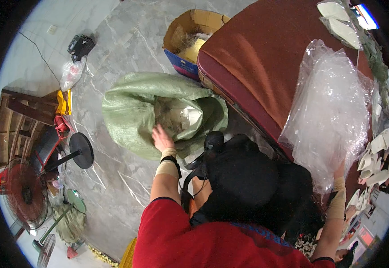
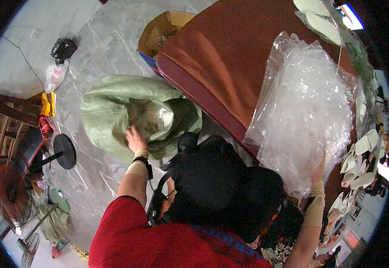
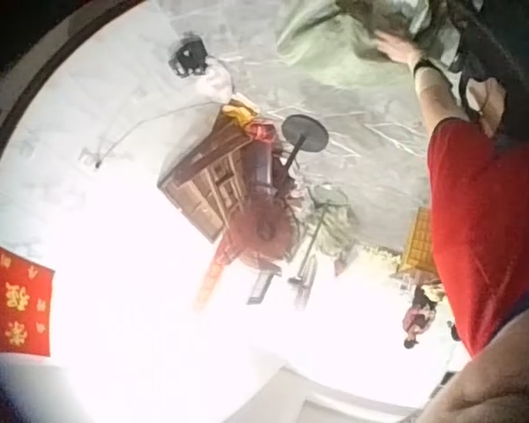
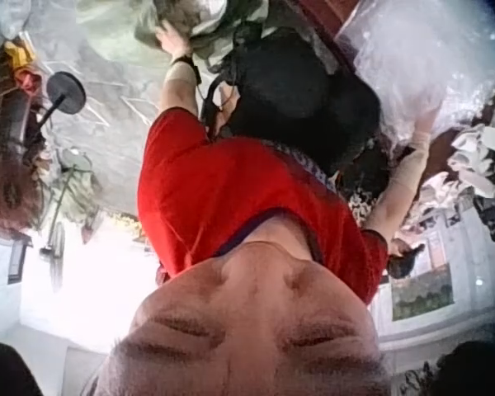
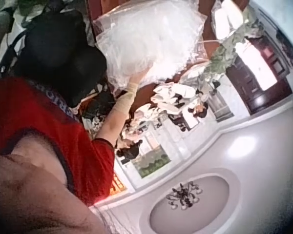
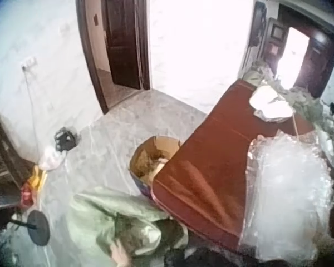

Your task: Taking slippers from a sack, inspecting them, and placing them into or on top of plastic packaging material on a table.

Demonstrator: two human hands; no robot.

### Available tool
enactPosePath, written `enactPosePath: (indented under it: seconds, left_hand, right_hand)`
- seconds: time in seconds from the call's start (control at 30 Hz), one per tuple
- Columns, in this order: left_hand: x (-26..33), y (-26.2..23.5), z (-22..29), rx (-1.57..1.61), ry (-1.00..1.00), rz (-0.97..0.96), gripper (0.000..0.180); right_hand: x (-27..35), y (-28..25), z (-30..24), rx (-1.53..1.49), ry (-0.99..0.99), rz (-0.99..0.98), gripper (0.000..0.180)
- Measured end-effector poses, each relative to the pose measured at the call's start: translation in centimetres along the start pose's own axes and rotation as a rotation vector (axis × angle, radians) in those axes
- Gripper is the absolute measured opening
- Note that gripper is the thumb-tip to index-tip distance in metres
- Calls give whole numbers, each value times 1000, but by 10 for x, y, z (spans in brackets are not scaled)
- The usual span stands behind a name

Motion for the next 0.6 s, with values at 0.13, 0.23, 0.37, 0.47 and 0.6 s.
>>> enactPosePath:
  seconds: [0.13, 0.23, 0.37, 0.47, 0.6]
  left_hand:
    - [-13, -19, -83, 30, -291, 217, 59]
    - [-24, -14, -59, 32, -395, 86, 62]
    - [-55, 28, -142, 158, -293, -9, 46]
    - [-49, 27, -97, 453, -137, 67, 27]
    - [-46, -11, -64, 1097, -128, -44, 9]
  right_hand:
    - [-17, 53, 6, -50, 35, -121, 64]
    - [-11, 44, 10, 5, 40, -104, 64]
    - [-33, 73, -6, -25, -22, -103, 63]
    - [-25, 60, -4, 22, -24, -70, 62]
    - [-23, 56, -12, 25, -63, -11, 62]
Point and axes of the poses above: each hand's wrist, its own x-axis away from the middle knuckle, its own y-axis out of the palm, z = x × y, the point moved 5 cm from there along -x, towards the middle knuckle, and after that the axes turned 1 degree about -z, right-handed, at the moved point
